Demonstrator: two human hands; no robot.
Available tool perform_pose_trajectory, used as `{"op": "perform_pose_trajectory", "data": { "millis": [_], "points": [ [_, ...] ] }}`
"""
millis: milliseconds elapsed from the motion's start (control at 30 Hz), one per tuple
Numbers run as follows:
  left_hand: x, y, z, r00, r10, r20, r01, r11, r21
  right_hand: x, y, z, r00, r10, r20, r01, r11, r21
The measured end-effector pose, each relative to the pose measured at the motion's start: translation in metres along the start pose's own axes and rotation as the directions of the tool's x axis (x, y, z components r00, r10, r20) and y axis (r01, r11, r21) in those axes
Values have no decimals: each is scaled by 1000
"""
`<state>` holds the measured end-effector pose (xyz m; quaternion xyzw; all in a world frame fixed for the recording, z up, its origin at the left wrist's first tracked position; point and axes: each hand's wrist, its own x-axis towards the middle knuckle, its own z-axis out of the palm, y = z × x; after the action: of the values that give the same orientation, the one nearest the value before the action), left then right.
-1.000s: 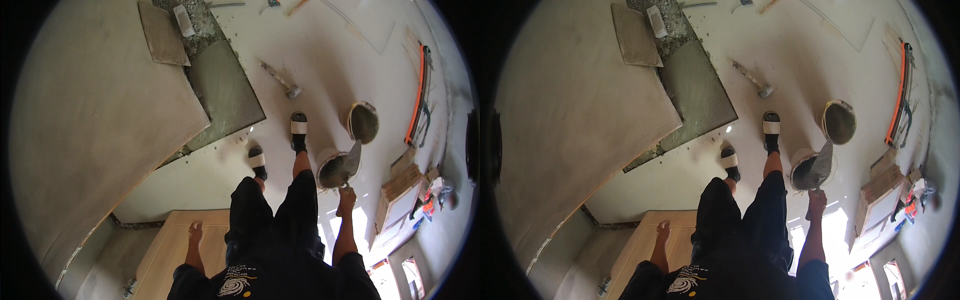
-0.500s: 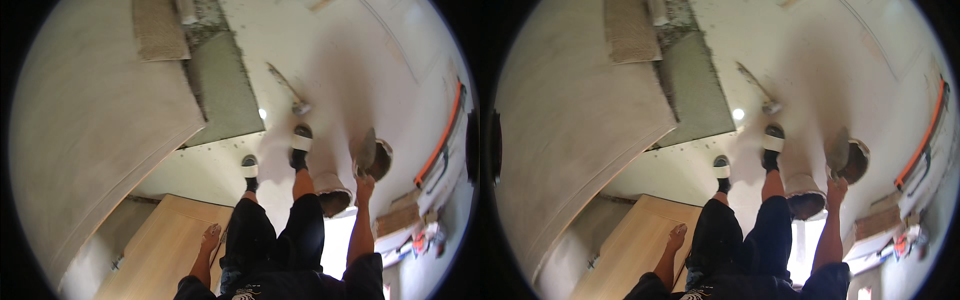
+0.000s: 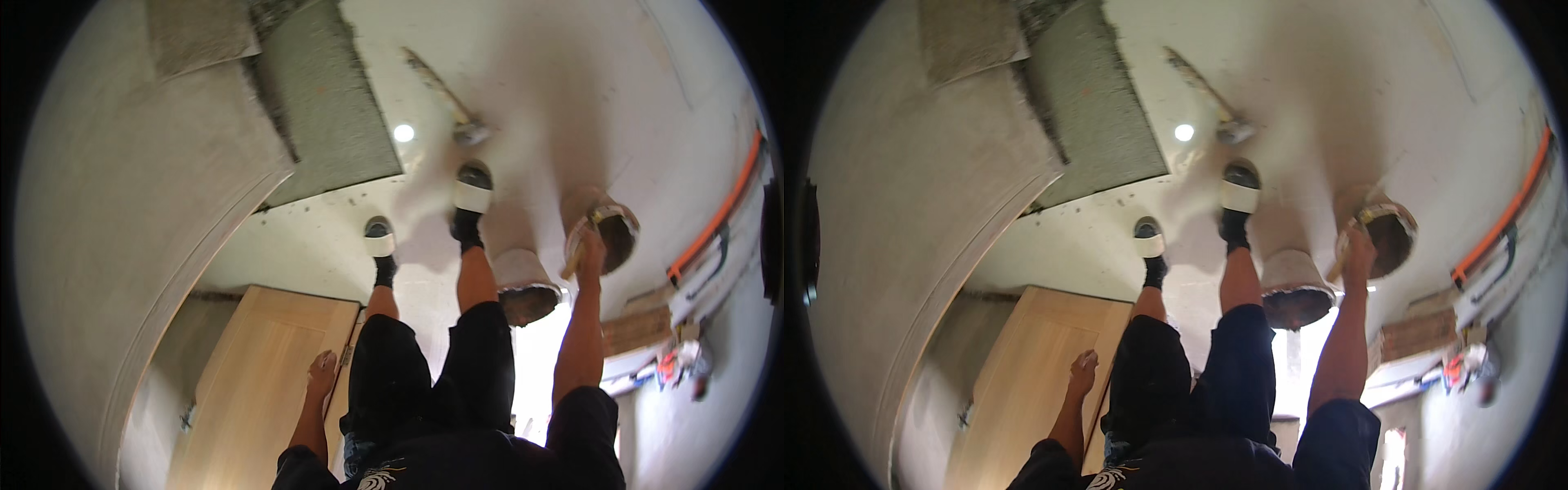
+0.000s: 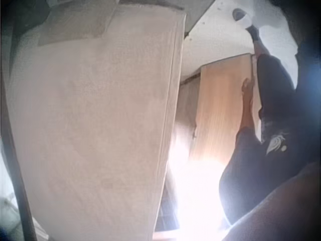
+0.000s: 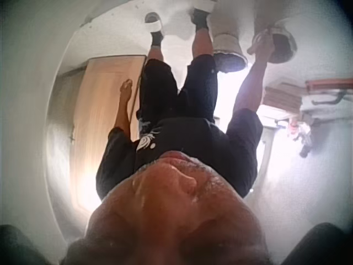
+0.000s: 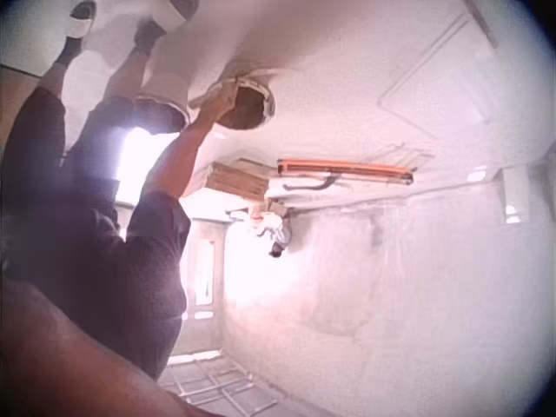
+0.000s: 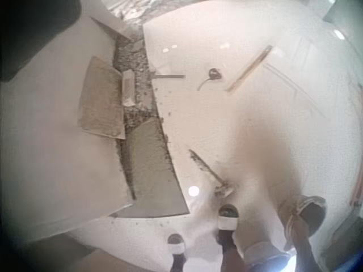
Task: The person scoops cement from a bucket with a trowel and spreads it onto a debris-covered floor area. They repeatedly smooth the cement over the surface, occasionally clearing small debris by hand, and continue applying and leveling the material across the floor.
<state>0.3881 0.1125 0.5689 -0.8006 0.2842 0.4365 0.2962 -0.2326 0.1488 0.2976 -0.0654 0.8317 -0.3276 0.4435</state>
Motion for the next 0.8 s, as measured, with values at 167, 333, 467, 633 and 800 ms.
{"op": "perform_pose_trajectory", "data": {
  "millis": [167,333,467,633,800],
  "points": [
    [2,-2,-2,1000,6,-27,-7,998,-62,-31,-26,-53,931,-36,-363,14,998,-62],
    [4,-11,-7,999,-38,-30,34,995,-96,-71,-100,-83,937,99,-334,-114,993,-26],
    [10,-13,-7,998,-3,-64,-6,991,-137,-73,-179,-68,955,49,-292,-88,988,-125],
    [9,17,1,997,15,-79,-29,983,-181,-72,-222,-41,985,-5,-172,-36,971,-238],
    [32,59,1,987,126,-99,-149,947,-286,-42,-249,25,987,-161,-25,138,906,-401]
  ]
}}
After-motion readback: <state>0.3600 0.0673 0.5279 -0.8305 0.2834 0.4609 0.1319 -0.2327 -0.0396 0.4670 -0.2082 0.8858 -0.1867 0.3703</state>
